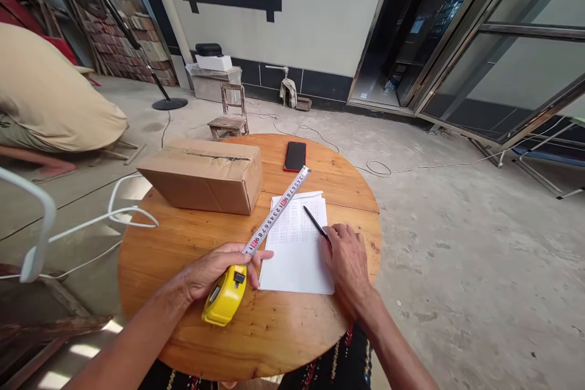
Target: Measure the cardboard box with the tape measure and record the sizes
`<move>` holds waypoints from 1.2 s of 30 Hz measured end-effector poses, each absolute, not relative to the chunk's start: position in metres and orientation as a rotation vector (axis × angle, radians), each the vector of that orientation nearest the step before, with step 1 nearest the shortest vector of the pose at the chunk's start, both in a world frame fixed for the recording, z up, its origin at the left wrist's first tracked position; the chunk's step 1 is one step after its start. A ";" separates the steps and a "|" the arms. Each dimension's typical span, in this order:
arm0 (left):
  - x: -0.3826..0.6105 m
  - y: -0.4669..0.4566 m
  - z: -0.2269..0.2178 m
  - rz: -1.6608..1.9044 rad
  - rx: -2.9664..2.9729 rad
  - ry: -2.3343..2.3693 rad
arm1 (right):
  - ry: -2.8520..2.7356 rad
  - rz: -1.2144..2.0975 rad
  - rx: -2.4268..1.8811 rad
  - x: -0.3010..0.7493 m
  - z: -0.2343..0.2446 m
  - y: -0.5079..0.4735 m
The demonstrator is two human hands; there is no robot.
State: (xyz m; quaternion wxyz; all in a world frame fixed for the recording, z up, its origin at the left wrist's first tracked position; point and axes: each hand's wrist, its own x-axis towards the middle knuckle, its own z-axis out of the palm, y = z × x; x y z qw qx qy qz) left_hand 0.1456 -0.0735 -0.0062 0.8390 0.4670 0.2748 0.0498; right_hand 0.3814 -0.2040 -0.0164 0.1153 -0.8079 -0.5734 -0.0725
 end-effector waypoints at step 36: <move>0.127 -0.060 -0.016 0.165 0.994 0.442 | -2.046 -0.100 -2.080 0.297 -0.001 -0.246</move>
